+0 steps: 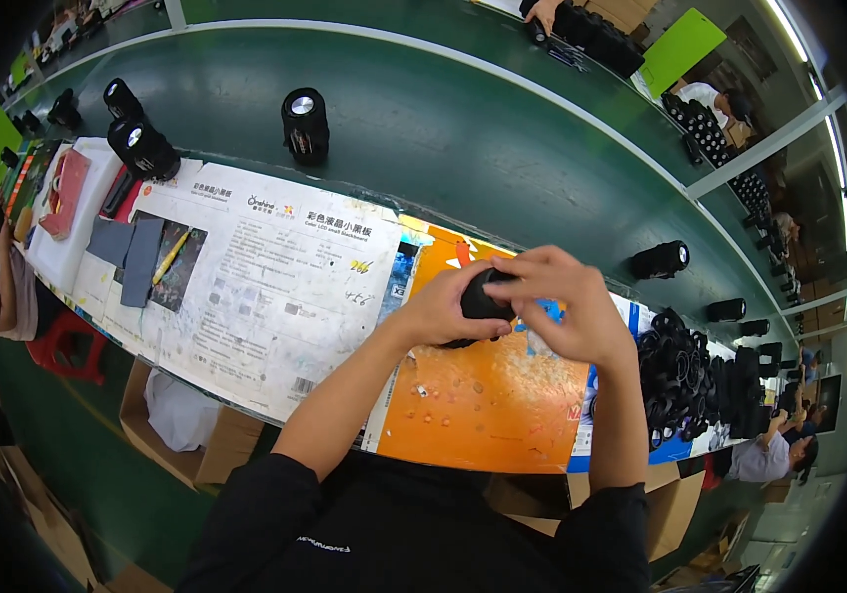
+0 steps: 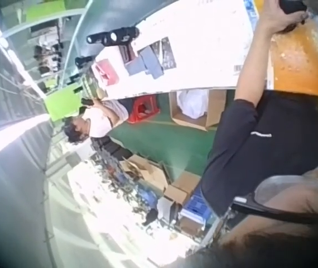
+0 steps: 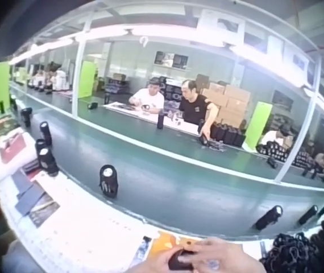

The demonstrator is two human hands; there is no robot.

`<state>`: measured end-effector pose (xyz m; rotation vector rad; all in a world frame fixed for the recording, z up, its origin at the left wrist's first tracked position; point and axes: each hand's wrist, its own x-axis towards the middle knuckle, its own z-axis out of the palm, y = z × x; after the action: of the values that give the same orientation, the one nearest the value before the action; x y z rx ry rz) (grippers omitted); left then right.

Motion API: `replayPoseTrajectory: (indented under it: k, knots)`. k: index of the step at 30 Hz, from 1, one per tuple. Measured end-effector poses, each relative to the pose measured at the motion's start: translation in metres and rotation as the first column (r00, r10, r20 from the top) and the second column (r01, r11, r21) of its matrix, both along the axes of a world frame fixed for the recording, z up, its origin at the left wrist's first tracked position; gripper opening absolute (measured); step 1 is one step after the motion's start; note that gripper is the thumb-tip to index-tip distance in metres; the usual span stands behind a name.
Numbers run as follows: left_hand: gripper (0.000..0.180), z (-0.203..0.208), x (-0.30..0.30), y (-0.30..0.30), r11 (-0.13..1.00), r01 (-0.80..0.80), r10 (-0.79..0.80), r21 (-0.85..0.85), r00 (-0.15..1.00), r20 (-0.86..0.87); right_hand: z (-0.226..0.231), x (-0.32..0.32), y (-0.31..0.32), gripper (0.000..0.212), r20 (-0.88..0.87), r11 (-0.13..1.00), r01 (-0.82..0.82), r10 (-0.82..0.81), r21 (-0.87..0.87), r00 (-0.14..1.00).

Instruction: The person assembles cylindrical electronic components by hand, fitting rubber rings and plastic housings onto the components on a factory production line.

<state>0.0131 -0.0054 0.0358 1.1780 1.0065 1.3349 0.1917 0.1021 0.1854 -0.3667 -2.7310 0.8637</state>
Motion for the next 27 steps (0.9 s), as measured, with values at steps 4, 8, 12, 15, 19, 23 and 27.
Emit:
replayPoseTrajectory:
  k: [4, 8, 12, 15, 19, 23, 27]
  knots:
    - [0.078, -0.006, 0.004, -0.001, 0.996, -0.057, 0.066, 0.064, 0.988, -0.142, -0.016, -0.058, -0.004, 0.023, 0.132, 0.980, 0.197, -0.192, -0.030, 0.973]
    - [0.072, -0.004, 0.003, -0.005, 0.997, -0.018, 0.017, -0.072, 1.000, -0.024, -0.064, -0.074, 0.006, 0.041, 0.165, 0.981, 0.174, -0.158, -0.089, 0.973]
    - [0.077, -0.010, 0.005, -0.004, 0.997, -0.020, 0.010, -0.069, 0.989, -0.149, -0.046, -0.074, -0.002, 0.038, 0.355, 0.953, 0.251, -0.178, -0.171, 0.918]
    - [0.079, -0.005, 0.008, -0.006, 0.995, -0.098, 0.097, 0.006, 0.970, -0.225, -0.047, -0.071, -0.006, 0.035, 0.370, 0.942, 0.308, -0.240, -0.136, 0.897]
    - [0.082, -0.002, 0.009, -0.008, 0.999, -0.032, 0.029, -0.023, 0.989, -0.146, -0.059, -0.064, -0.005, 0.032, 0.269, 0.953, 0.269, -0.225, -0.138, 0.936]
    - [0.079, -0.006, 0.012, -0.009, 0.988, -0.107, 0.123, 0.111, 0.980, -0.158, -0.060, -0.063, -0.007, 0.032, 0.202, 0.946, 0.279, -0.245, -0.164, 0.948]
    - [0.080, -0.009, 0.008, -0.006, 0.995, -0.054, 0.068, 0.082, 0.982, -0.176, -0.058, -0.058, -0.016, 0.030, 0.048, 0.874, 0.318, -0.324, -0.367, 0.945]
